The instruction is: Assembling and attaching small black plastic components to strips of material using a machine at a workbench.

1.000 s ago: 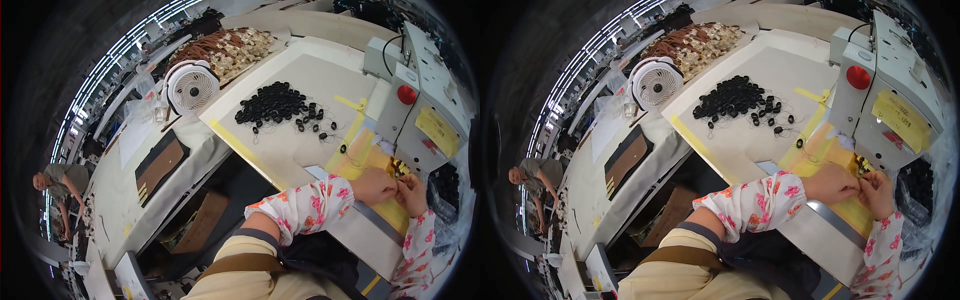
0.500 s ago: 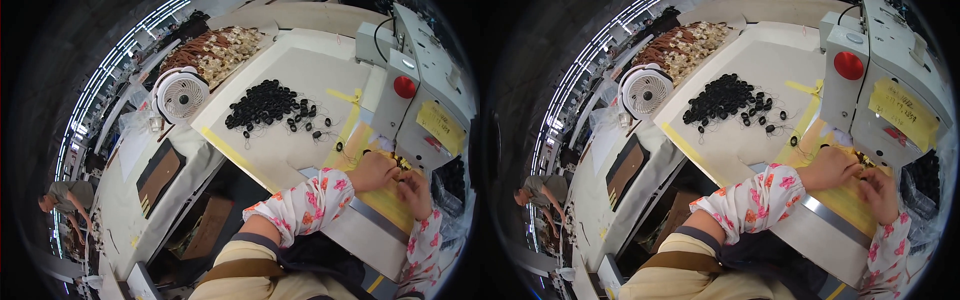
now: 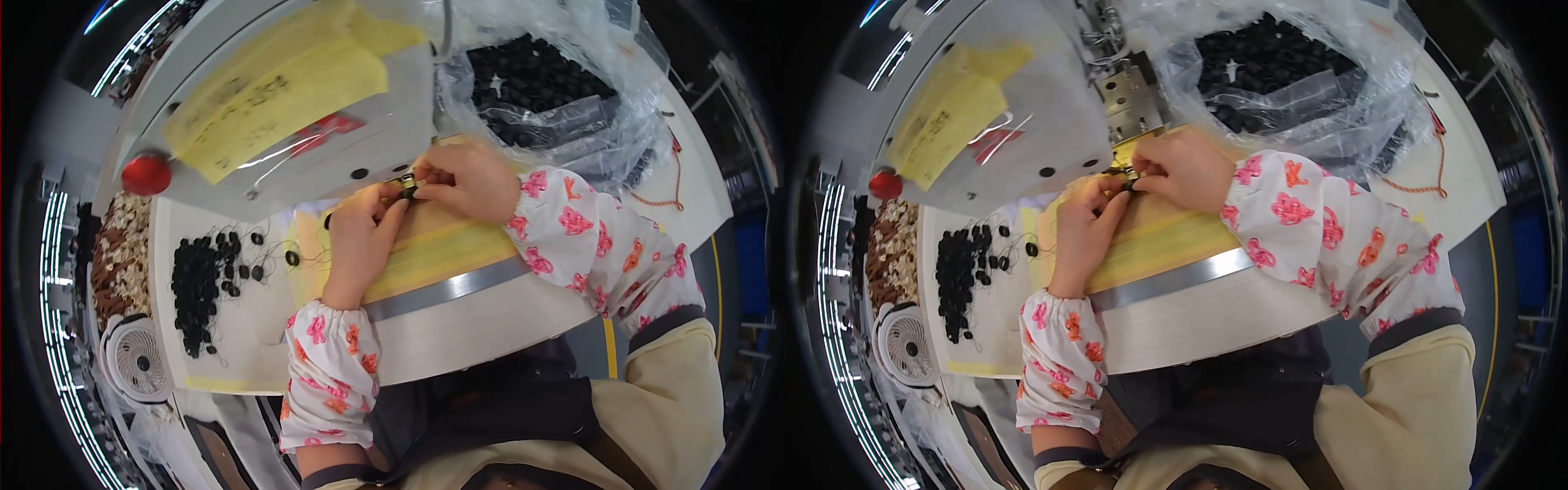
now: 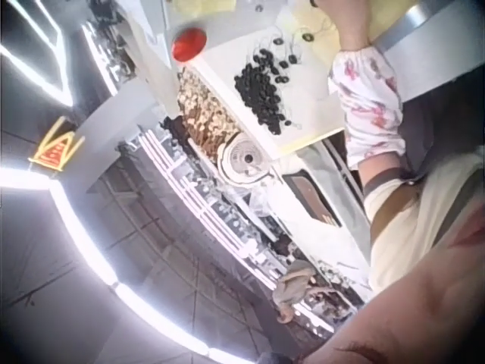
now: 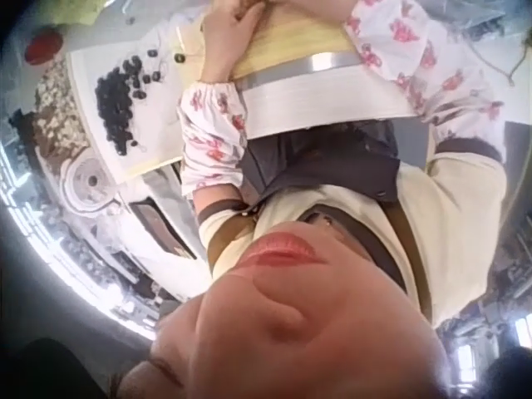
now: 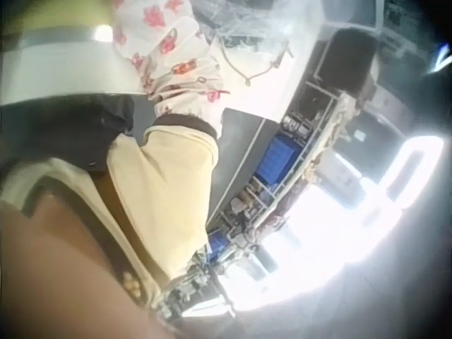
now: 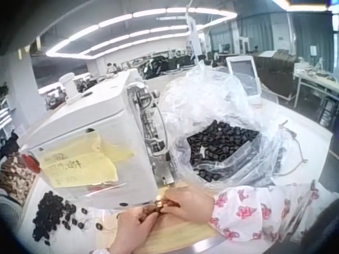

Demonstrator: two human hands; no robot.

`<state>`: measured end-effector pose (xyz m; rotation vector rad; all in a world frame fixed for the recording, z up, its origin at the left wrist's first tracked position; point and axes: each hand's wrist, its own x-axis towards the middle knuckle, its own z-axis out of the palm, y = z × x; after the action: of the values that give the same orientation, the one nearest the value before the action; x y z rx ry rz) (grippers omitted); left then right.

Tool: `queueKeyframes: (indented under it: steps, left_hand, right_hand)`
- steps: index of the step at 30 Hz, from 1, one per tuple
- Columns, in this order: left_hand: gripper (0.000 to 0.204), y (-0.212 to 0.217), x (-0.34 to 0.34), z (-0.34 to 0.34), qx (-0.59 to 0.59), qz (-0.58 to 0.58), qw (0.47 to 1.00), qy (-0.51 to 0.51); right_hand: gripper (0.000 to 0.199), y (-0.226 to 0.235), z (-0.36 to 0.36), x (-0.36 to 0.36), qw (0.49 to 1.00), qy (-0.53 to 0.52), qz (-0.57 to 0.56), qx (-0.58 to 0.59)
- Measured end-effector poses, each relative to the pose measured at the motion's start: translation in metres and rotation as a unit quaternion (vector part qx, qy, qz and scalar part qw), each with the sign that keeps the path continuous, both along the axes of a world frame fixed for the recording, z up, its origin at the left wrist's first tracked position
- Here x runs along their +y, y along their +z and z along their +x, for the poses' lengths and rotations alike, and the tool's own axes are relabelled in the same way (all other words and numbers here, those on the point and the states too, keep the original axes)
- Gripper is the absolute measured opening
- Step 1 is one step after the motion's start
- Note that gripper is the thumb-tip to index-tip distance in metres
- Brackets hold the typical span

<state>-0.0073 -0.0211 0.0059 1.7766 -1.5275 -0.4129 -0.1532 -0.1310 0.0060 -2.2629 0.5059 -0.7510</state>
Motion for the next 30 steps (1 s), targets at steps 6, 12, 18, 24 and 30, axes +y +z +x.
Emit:
queueKeyframes:
  steps: [6,12,18,24,30]
  left_hand:
    - [0.017,-0.002,-0.008,0.0,-0.044,0.026,0.998,0.045]
    - [0.021,-0.001,-0.009,0.005,0.052,0.089,0.988,0.111]
    - [0.021,-0.002,-0.011,0.006,0.074,0.12,0.983,0.115]
    - [0.022,-0.002,-0.011,0.006,0.065,0.118,0.984,0.113]
    - [0.023,-0.003,-0.015,0.007,0.056,0.123,0.986,0.103]
  right_hand:
    - [0.011,-0.014,0.005,-0.002,0.992,0.016,-0.117,-0.033]
    - [0.008,-0.014,0.012,-0.001,0.991,-0.003,-0.125,-0.055]
    - [0.008,-0.015,0.014,0.002,0.99,-0.024,-0.131,-0.05]
    - [0.008,-0.017,0.011,0.002,0.991,-0.029,-0.127,-0.041]
    - [0.009,-0.012,0.009,0.001,0.987,-0.042,-0.153,-0.018]
